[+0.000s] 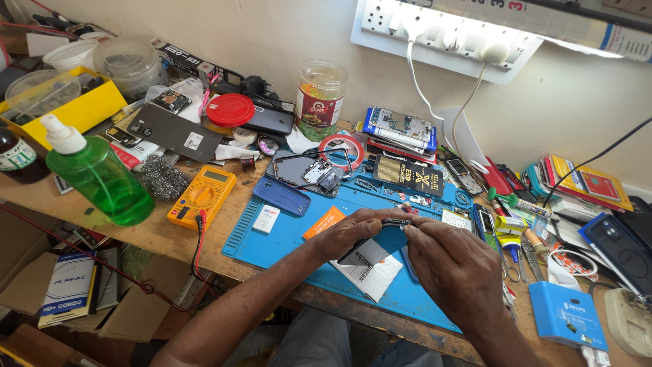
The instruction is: The person works on a disassembled smartphone, repeatedly peeling and pressing a flexible ribbon cable along the device edge. They rotate the phone to access different sides and use a small tool to adjust the cable. The phone remains open with internal components visible throughout.
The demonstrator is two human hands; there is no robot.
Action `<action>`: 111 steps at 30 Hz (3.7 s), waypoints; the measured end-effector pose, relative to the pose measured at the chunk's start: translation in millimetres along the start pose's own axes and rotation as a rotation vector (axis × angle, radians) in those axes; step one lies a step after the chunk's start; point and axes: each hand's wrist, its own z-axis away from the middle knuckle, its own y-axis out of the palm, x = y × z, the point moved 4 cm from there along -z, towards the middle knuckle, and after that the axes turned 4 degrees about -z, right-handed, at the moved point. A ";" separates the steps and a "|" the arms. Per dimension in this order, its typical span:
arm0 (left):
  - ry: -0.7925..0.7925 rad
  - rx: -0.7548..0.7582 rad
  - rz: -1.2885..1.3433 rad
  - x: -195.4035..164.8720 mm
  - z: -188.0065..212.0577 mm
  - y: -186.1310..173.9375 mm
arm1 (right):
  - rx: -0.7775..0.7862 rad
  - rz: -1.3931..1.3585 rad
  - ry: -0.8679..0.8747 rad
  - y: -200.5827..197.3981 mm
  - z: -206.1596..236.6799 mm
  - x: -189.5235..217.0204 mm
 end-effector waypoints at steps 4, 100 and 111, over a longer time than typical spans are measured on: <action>-0.024 -0.011 0.016 -0.6 -0.7 0.6 | -0.001 0.014 0.007 -0.6 -1.8 0.7; 0.026 0.047 0.005 -0.3 -1.9 8.4 | 0.294 -0.180 0.302 -15.6 -23.2 -6.8; 0.035 0.068 -0.009 -0.7 -2.7 10.0 | 0.252 -0.115 0.166 -13.7 -20.2 2.4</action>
